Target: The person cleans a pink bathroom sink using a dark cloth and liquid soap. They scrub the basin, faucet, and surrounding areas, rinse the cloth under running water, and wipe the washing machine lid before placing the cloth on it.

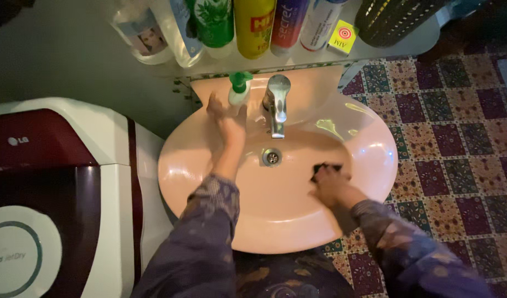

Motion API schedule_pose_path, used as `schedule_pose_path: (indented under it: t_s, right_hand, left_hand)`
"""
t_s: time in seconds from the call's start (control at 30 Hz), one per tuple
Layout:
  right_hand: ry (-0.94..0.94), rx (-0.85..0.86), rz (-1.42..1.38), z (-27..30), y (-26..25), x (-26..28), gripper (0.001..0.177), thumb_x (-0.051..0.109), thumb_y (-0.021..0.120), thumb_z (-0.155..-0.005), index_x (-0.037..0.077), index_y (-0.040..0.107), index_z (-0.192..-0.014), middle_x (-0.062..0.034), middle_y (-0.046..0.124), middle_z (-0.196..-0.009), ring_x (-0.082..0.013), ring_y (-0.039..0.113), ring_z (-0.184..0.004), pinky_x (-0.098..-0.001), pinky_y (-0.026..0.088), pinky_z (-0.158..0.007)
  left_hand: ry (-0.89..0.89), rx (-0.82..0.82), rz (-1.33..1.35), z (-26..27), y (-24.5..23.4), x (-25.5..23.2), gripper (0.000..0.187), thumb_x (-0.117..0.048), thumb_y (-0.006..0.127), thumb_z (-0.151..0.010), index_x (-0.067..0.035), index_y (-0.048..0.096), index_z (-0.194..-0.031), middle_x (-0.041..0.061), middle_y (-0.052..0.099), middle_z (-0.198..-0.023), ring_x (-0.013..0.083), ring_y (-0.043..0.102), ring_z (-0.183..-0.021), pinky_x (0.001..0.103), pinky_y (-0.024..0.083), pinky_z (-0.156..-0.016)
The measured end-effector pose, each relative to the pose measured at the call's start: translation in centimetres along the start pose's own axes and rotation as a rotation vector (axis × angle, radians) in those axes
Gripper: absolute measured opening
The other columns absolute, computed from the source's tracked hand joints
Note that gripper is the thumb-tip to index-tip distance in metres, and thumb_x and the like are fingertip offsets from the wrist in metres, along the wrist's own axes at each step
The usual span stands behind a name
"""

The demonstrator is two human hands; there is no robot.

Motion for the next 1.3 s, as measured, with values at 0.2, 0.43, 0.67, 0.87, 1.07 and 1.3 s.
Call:
schedule_pose_path:
  t_s: [0.2, 0.43, 0.67, 0.87, 1.07, 1.3]
  right_hand:
    - [-0.922, -0.281, -0.347, 9.3, 0.7, 15.3, 0.069, 0.039, 0.065, -0.1, -0.007, 0.044, -0.145, -0.0314, 0.04, -0.151, -0.049, 0.035, -0.139, -0.0521, 0.03, -0.11]
    - [-0.435, -0.513, -0.46, 6.6, -1.2, 0.9, 0.026, 0.014, 0.059, -0.083, 0.018, 0.079, -0.1, -0.0075, 0.079, -0.106, -0.0313, 0.071, -0.104, -0.0441, 0.055, -0.09]
    - [-0.447, -0.292, -0.54, -11.8, -3.3, 0.5, 0.022, 0.024, 0.065, -0.089, 0.01, 0.076, -0.103, -0.0167, 0.076, -0.09, -0.034, 0.07, -0.079, -0.045, 0.055, -0.074]
    - [-0.201, -0.383, -0.248, -10.9, -7.9, -2.7, 0.025, 0.026, 0.069, -0.088, 0.014, 0.079, -0.107, -0.0142, 0.076, -0.104, -0.0345, 0.071, -0.096, -0.0458, 0.055, -0.082]
    - [-0.094, -0.322, 0.084, -10.9, -7.1, 1.8, 0.026, 0.028, 0.071, -0.09, 0.011, 0.078, -0.109, -0.0128, 0.074, -0.115, -0.0335, 0.07, -0.111, -0.0466, 0.058, -0.089]
    - [-0.033, -0.168, -0.271, -12.6, -8.7, -6.2, 0.035, 0.029, 0.071, -0.087, 0.003, 0.076, -0.11, -0.0192, 0.08, -0.106, -0.0337, 0.078, -0.091, -0.0456, 0.06, -0.08]
  left_hand:
    - [-0.854, 0.19, 0.72, 9.7, -4.3, 1.6, 0.038, -0.014, 0.064, -0.094, -0.005, 0.052, -0.129, 0.007, 0.053, -0.122, 0.0157, 0.051, -0.114, 0.031, 0.042, -0.102]
    - [-0.855, 0.694, 0.435, 21.5, -13.0, -4.6, 0.029, -0.011, 0.065, -0.088, -0.007, 0.061, -0.117, 0.009, 0.067, -0.103, 0.0196, 0.064, -0.096, 0.031, 0.053, -0.089]
    - [-0.899, 1.085, 0.473, 28.4, 0.3, -15.7, 0.085, -0.041, 0.082, -0.086, -0.003, 0.036, -0.146, 0.019, 0.052, -0.136, 0.0253, 0.057, -0.122, 0.037, 0.052, -0.098]
    - [-0.344, 1.196, 0.385, 22.3, -3.6, -24.0, 0.049, -0.04, 0.079, -0.085, 0.001, 0.069, -0.109, 0.026, 0.074, -0.1, 0.0391, 0.073, -0.092, 0.045, 0.056, -0.084]
    - [0.864, 0.779, 0.692, 21.8, -9.9, -40.3, 0.011, -0.016, 0.056, -0.092, -0.011, 0.066, -0.093, 0.009, 0.06, -0.087, 0.023, 0.065, -0.069, 0.039, 0.049, -0.055]
    - [1.097, 1.077, 0.567, 20.6, -16.8, -28.6, 0.048, -0.016, 0.055, -0.1, -0.025, 0.059, -0.147, 0.002, 0.047, -0.087, 0.017, 0.05, -0.071, 0.031, 0.043, -0.056]
Point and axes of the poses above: each hand's wrist, its own z-axis away from the middle knuckle, its own y-axis out of the palm, x = y × z, the point moved 8 cm from there along -z, towards the middle knuckle
